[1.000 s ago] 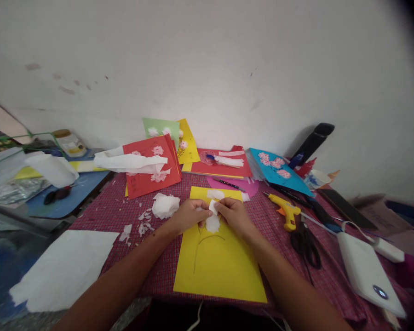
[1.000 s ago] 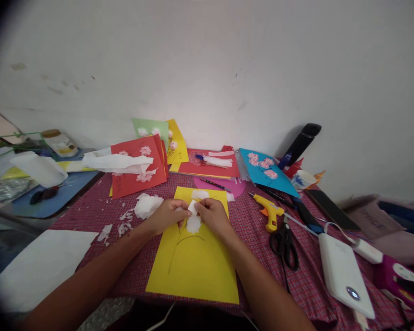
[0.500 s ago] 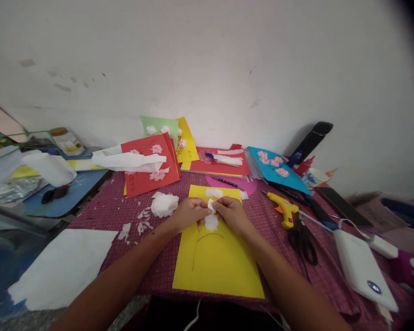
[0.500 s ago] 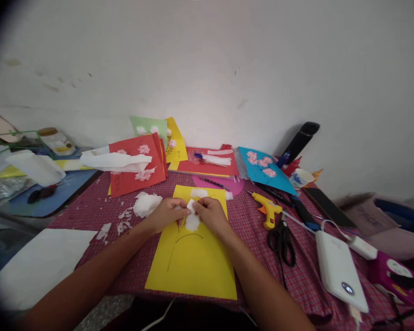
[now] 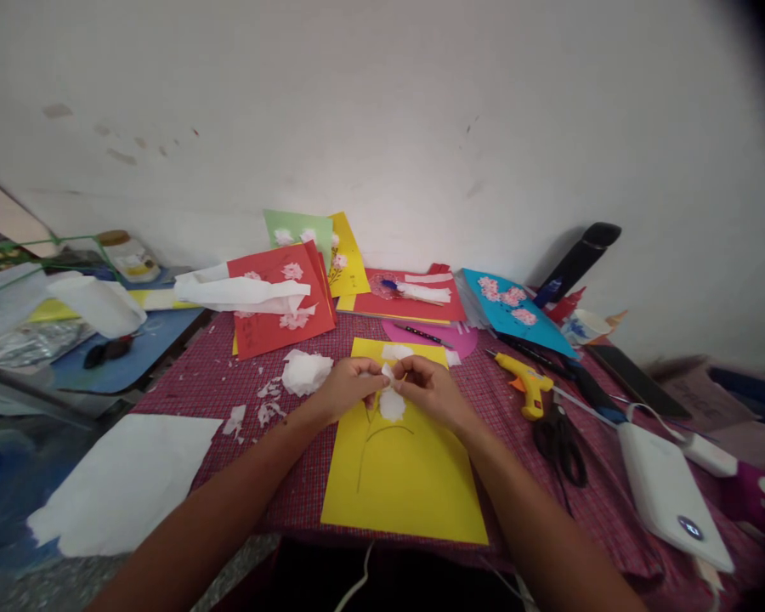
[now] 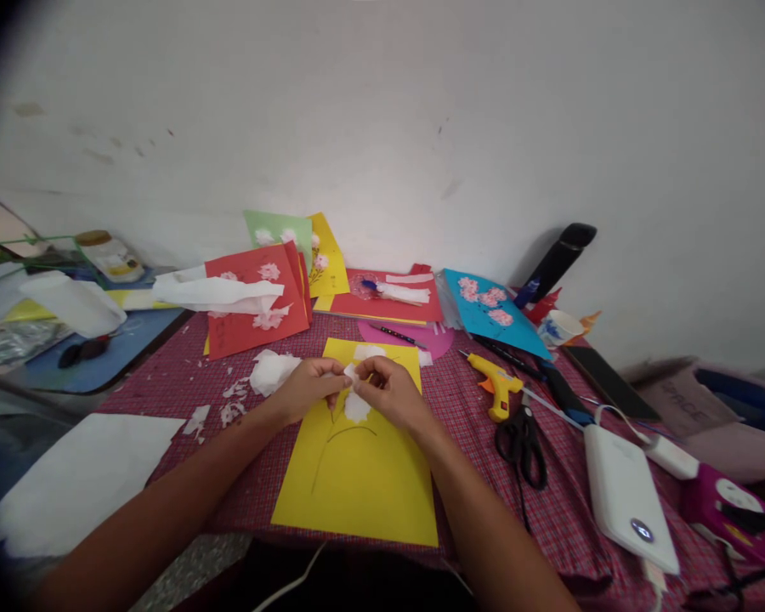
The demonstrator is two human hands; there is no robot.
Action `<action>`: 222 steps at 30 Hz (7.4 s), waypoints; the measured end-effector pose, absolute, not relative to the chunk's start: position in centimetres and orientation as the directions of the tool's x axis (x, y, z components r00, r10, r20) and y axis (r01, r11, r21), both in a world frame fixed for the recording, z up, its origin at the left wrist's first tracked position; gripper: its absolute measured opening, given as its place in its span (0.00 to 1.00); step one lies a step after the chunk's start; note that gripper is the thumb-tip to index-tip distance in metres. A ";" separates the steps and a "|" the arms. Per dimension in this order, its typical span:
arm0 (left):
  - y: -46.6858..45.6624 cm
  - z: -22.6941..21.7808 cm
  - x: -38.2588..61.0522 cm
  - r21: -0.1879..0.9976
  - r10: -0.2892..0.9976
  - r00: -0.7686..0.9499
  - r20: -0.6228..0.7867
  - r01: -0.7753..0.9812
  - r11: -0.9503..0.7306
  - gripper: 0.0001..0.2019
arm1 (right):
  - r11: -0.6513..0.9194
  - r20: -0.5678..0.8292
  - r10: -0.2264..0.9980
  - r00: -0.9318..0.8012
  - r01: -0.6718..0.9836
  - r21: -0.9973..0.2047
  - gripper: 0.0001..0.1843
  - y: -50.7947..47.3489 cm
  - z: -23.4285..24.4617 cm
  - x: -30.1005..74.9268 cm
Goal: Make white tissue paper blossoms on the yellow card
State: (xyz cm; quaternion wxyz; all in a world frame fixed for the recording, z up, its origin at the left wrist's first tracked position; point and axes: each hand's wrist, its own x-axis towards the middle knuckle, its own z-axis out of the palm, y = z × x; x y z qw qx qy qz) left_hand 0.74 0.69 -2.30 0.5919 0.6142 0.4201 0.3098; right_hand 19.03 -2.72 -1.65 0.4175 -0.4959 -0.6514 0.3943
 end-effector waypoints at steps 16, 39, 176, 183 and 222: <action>0.8 -2.7 0.7 0.987 0.870 0.473 -0.136 0.135 0.081 0.09 | 0.071 0.073 0.997 0.001 0.206 -0.976 0.07 -2.2 -2.0 19.3; 1.7 -3.3 0.3 0.999 0.933 0.359 -0.038 0.015 0.035 0.12 | 0.513 0.340 0.859 -0.384 0.637 -0.576 0.07 -3.0 -1.3 20.2; 0.9 -2.8 0.6 0.994 0.857 0.505 -0.105 0.084 0.072 0.08 | 0.293 0.241 0.956 -0.168 0.476 -0.829 0.10 -2.6 -2.7 18.3; 1.1 -3.1 0.6 0.994 0.868 0.485 -0.112 0.046 0.103 0.09 | 0.258 0.236 0.966 -0.105 0.460 -0.850 0.10 -2.4 -2.7 18.5; 1.9 -2.7 0.2 0.936 0.926 0.345 -0.155 -0.248 0.249 0.06 | 0.528 0.319 0.849 -0.420 0.666 -0.527 0.08 -3.2 -1.0 20.5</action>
